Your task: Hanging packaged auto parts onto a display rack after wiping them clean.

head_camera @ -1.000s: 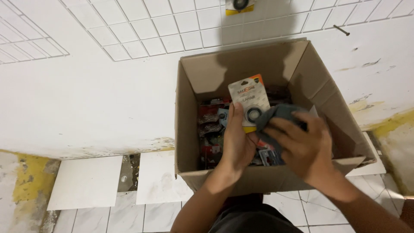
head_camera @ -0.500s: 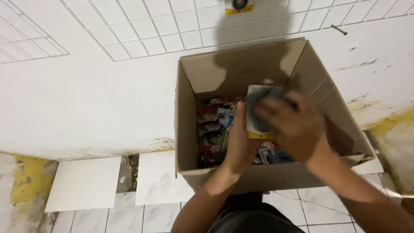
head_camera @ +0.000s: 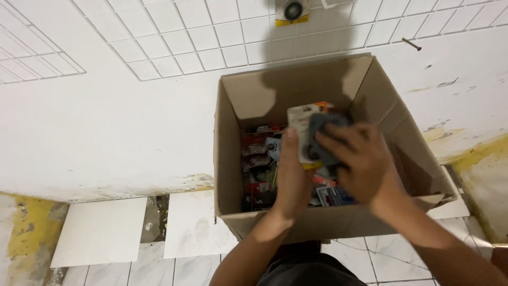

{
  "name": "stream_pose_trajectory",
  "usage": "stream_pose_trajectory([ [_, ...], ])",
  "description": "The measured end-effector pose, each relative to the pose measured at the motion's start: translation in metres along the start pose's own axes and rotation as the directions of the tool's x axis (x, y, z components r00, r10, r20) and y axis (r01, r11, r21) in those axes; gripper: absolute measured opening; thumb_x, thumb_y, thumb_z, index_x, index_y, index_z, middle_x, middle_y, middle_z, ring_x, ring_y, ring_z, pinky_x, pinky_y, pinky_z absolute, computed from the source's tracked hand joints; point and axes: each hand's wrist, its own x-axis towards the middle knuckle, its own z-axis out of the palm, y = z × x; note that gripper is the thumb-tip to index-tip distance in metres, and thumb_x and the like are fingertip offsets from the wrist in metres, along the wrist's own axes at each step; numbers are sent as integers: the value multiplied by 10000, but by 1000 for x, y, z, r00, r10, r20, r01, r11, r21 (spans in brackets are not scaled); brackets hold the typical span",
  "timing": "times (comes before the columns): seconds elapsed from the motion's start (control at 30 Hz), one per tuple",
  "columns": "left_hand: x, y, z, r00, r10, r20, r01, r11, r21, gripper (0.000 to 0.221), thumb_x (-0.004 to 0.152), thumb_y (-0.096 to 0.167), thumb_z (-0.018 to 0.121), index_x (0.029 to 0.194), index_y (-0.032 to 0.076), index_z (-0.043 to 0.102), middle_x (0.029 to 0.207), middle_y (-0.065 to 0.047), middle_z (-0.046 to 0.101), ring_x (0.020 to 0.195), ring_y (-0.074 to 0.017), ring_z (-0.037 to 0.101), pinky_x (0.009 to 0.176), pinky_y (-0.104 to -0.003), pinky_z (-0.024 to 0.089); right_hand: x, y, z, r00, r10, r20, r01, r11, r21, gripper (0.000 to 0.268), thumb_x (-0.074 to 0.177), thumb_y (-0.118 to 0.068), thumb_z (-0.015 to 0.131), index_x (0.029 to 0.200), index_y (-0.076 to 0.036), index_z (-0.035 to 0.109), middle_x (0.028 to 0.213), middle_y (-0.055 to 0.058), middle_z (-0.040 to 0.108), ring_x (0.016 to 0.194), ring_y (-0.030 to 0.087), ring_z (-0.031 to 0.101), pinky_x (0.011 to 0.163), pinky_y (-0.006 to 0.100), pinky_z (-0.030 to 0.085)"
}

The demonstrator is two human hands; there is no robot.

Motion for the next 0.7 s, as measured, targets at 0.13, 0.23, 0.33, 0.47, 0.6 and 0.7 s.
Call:
stream_pose_trajectory([
  [0.13,2,0,-3,996,-45,-83,40,997,-64,490,1117,396,332,1383,17,493,1167,-115,632,910,-142,622,728,-280,538,-3,3,-8,996,32,80,-41,993,110,673,631,43,675,1288,-95,724,1326,56,687,1087,323,528,981,444,476],
  [0.23,1,12,7,982,-67,-176,70,998,8,604,1057,466,337,1476,37,412,1208,-146,591,972,-177,620,805,-311,537,3,21,-8,987,103,123,-124,977,172,603,642,75,640,1220,-58,749,1298,108,675,1146,328,548,994,399,500],
  [0.33,3,29,18,967,-44,-252,83,986,144,857,1055,535,419,1638,24,52,1659,-287,88,1502,-473,211,1178,-572,286,6,31,0,931,198,306,-227,972,60,633,733,-33,687,1325,-255,710,1315,52,674,1252,354,592,986,441,513],
  [0.47,18,6,-15,970,-109,-217,99,994,-54,752,1090,456,446,1629,44,122,1530,-285,350,1310,-434,509,1002,-519,513,6,25,11,871,209,444,-280,955,100,612,826,-182,740,1425,-215,618,1421,145,595,1301,426,549,971,507,535],
  [0.6,25,15,-13,977,-108,-182,109,994,-3,703,1057,347,539,1623,65,231,1557,-281,394,1308,-422,557,972,-504,564,24,18,-18,742,323,588,-383,923,-24,496,981,-290,625,1468,-221,566,1504,119,541,1448,383,442,1125,594,386],
  [0.7,22,26,-8,984,-117,-133,113,993,-40,267,1047,118,521,1303,58,570,1103,-61,649,883,-118,612,746,-280,505,14,28,-14,891,319,324,-432,814,388,319,905,-170,666,1211,-104,727,1250,13,693,1036,187,649,838,303,515],
])
